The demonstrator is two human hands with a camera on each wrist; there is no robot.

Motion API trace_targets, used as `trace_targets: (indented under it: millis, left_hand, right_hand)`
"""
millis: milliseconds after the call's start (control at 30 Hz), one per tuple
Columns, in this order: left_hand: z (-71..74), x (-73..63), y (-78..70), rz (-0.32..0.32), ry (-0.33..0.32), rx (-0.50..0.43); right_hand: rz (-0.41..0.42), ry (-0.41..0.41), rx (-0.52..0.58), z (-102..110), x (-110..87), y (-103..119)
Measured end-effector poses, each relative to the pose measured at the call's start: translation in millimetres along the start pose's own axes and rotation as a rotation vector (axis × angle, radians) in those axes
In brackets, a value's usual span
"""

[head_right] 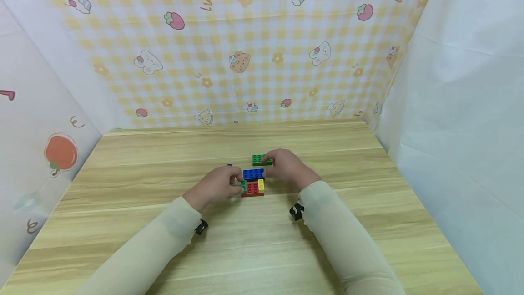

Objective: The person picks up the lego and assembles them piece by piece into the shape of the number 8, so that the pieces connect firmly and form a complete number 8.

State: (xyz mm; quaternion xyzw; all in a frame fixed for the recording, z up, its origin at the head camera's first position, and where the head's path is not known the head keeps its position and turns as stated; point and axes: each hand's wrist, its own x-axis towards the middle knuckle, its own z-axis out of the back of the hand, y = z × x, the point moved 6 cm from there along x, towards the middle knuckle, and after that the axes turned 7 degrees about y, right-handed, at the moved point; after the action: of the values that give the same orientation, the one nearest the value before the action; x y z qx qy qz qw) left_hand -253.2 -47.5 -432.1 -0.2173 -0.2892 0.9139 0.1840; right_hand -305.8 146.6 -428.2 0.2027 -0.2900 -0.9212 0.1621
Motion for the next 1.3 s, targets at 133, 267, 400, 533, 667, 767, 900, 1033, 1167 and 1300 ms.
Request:
trace_targets:
  millis: [133, 267, 400, 533, 667, 767, 900, 1033, 1167, 1300]
  left_hand:
    - [0.3, 0.3, 0.3, 0.002, 0.001, 0.007]
    - [0.1, -0.3, 0.6, -0.005, 0.001, 0.012]
    - [-0.7, 0.3, 0.3, -0.019, -0.002, 0.021]
    - [-1.3, 1.1, 0.4, -0.024, -0.004, 0.031]
    - [-1.8, 1.6, 0.4, -0.021, -0.002, 0.030]
    - [-1.9, 1.7, 0.4, -0.018, -0.004, 0.033]
    - [-1.8, 1.6, 0.3, -0.014, -0.007, 0.038]
    - [-1.3, 1.1, 0.2, -0.015, -0.009, 0.031]
    - [-1.0, 0.5, 0.2, -0.015, -0.007, 0.026]
    - [-1.5, 0.9, 0.7, -0.017, -0.006, 0.025]
  right_hand:
    - [-0.003, 0.042, -0.016, -3.4, 3.3, 0.9]
    - [-0.001, 0.069, -0.055, -6.8, 6.3, 1.7]
    - [0.004, 0.078, -0.100, -10.1, 9.5, 0.6]
    - [0.002, 0.076, -0.127, -12.4, 11.5, 0.1]
    - [0.003, 0.073, -0.147, -13.7, 11.5, 2.2]
    - [0.005, 0.072, -0.164, -14.3, 11.0, 4.7]
    - [0.004, 0.072, -0.171, -14.2, 10.6, 7.4]
    - [0.004, 0.056, -0.175, -12.1, 10.6, 6.4]
    - [-0.001, 0.031, -0.155, -7.8, 9.4, 2.4]
    - [0.017, 0.004, -0.123, -1.2, 5.6, 2.0]
